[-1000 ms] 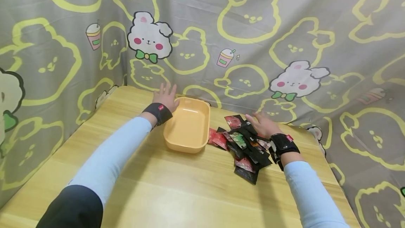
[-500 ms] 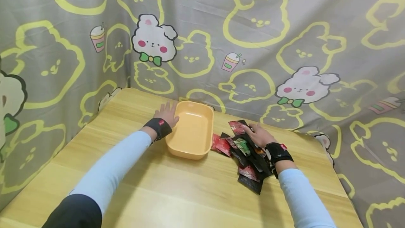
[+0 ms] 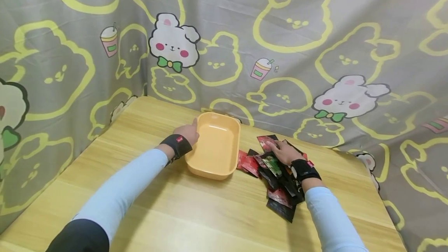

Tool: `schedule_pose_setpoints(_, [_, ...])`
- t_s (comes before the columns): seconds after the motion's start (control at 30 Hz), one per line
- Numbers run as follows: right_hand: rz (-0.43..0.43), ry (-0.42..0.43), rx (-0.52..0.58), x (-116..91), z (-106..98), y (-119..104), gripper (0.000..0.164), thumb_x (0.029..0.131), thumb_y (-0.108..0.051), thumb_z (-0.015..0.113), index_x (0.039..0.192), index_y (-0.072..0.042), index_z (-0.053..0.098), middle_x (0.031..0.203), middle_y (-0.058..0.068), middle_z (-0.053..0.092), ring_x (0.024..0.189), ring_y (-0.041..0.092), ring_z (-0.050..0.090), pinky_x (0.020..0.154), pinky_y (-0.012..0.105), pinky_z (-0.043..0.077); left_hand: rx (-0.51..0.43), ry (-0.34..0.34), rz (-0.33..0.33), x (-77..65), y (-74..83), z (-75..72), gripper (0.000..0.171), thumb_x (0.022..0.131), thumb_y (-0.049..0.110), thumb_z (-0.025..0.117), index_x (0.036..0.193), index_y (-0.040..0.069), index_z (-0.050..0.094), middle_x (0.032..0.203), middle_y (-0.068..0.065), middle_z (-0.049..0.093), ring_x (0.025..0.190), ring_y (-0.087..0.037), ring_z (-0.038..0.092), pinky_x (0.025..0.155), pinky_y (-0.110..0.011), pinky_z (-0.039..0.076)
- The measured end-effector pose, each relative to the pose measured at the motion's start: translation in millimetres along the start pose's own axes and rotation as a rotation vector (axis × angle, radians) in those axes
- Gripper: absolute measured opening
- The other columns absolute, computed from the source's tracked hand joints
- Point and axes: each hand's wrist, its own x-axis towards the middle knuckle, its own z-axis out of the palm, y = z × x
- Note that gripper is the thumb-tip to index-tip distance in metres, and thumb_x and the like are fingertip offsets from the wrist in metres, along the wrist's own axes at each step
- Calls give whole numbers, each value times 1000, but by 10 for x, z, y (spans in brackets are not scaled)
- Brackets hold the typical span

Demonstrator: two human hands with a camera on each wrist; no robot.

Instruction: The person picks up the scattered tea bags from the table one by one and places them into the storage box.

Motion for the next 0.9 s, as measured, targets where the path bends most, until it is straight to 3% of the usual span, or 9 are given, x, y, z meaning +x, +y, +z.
schedule_pose_setpoints(0.1, [-15,5,-27,92,40,-20,67,100,-49,28,146,0,27,140,32,37,136,51,16,103,64,23,25,10,8,-25,17,-15,63,97,22,39,148,-4,14,55,-1,49,48,-16,47,47,-27,38])
schedule_pose_setpoints(0.2, [-28,15,-54,195,90,-15,64,99,-45,34,144,0,31,123,28,56,136,51,16,98,61,34,42,19,7,-35,29,-9,62,98,22,39,148,-4,14,55,-1,47,47,-15,47,47,-27,37])
schedule_pose_setpoints(0.33, [-7,29,-87,318,157,-2,60,98,-44,38,139,-1,40,118,25,60,125,49,40,85,54,44,44,34,2,-25,30,16,61,97,21,39,148,-4,15,55,-1,48,48,-16,48,48,-28,38])
schedule_pose_setpoints(0.43, [36,30,-99,362,199,1,50,96,-44,43,121,-2,53,109,21,61,98,39,58,77,50,43,39,28,-5,-41,49,18,61,97,21,40,148,-4,16,57,-2,50,50,-17,49,49,-28,38])
schedule_pose_setpoints(0.53, [74,32,-104,370,232,10,42,93,-46,49,102,-5,54,85,13,58,75,28,56,68,45,39,35,24,-6,-54,69,26,61,97,22,41,148,-3,16,58,-2,50,50,-17,49,49,-28,38])
schedule_pose_setpoints(0.63, [72,46,-114,392,244,6,41,90,-46,54,99,-6,52,73,7,53,66,22,52,63,40,37,48,24,0,-50,73,26,62,98,23,42,148,-3,16,58,-2,49,50,-16,48,49,-28,37])
schedule_pose_setpoints(0.8, [36,54,-142,467,234,-31,34,85,-37,60,94,-4,53,72,6,56,62,21,51,58,34,36,52,25,-6,-27,51,27,63,98,23,43,148,-4,15,56,-1,46,47,-15,45,46,-27,36])
schedule_pose_setpoints(0.9, [31,56,-168,521,232,-70,33,83,-27,58,100,1,54,80,12,61,66,24,54,59,36,38,47,25,-18,-11,29,32,63,98,23,43,148,-3,15,55,0,45,46,-14,43,45,-26,34])
